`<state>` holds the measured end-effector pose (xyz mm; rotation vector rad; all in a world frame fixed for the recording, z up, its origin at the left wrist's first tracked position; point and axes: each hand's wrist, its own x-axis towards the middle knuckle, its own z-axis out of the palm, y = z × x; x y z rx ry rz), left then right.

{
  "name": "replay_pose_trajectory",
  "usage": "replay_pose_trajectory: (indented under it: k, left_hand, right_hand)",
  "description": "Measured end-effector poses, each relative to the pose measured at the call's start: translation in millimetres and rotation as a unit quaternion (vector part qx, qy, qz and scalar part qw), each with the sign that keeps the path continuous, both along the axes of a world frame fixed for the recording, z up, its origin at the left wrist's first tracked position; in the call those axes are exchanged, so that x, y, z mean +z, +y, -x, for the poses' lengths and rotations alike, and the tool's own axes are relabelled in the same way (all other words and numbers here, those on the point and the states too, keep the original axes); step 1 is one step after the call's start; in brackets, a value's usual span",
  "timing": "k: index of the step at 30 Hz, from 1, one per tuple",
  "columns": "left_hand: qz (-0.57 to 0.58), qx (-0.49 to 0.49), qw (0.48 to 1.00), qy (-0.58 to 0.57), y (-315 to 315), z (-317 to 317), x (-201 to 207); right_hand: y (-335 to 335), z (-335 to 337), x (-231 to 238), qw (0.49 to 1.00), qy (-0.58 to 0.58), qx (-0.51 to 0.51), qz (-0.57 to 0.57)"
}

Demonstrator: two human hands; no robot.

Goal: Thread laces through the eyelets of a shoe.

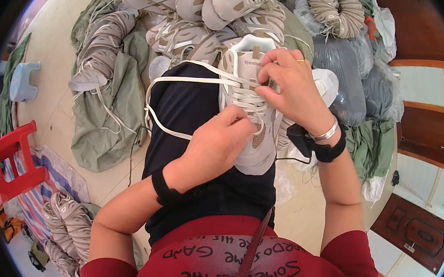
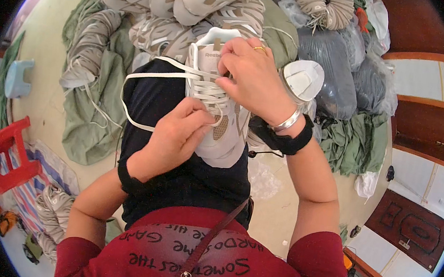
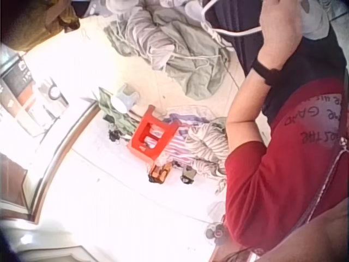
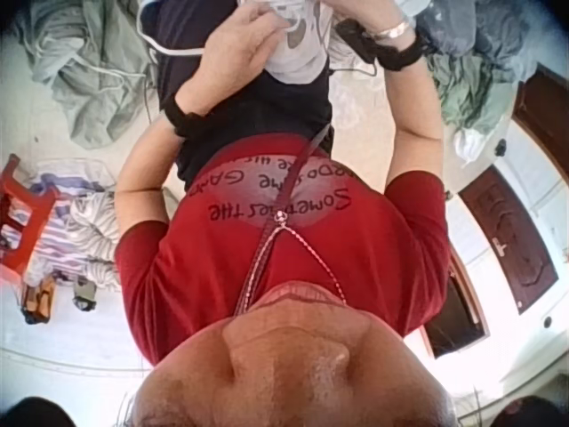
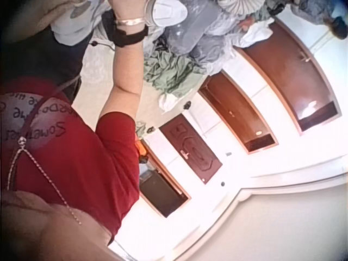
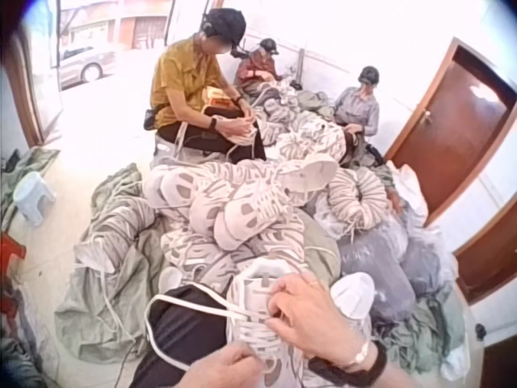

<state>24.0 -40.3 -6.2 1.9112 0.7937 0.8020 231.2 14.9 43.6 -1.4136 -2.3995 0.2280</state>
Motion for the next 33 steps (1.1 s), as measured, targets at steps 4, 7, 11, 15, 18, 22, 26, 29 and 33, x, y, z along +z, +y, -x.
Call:
replay_pose_trajectory:
  k: [4,7,11,15,18,22,26,29,33]
  left_hand:
    - [-0.13,0.023,0.991,0.016,-2,-7,-2]
    - [-0.189,-0.001,0.981,0.039,-2,-10,-6]
    - [-0.208,-0.01,0.976,0.059,-2,-11,-7]
    - [-0.223,-0.005,0.972,0.068,-1,-13,-8]
    - [-0.234,-0.001,0.969,0.076,-1,-14,-7]
    - [-0.228,-0.007,0.969,0.091,0,-12,-4]
    - [-0.021,-0.008,1.0,-0.018,5,1,1]
    - [0.187,-0.02,0.982,-0.025,10,16,26]
    - [0.244,-0.034,0.969,0.011,6,26,42]
  right_hand:
    - [6,-4,-1,0.998,-0.032,0.031,0.042]
    - [12,-9,-10,0.998,0.035,0.033,0.048]
    - [16,-13,-20,0.992,0.108,0.032,0.05]
    - [18,-7,-31,0.986,0.162,0.009,0.038]
    - [18,-3,-39,0.985,0.172,-0.004,0.024]
    - [17,-1,-45,0.984,0.178,-0.015,0.002]
    - [10,-3,-32,0.974,0.227,-0.007,0.008]
    - [-25,-7,-7,0.935,0.328,-0.063,0.122]
    - [-75,7,6,0.912,0.327,-0.009,0.246]
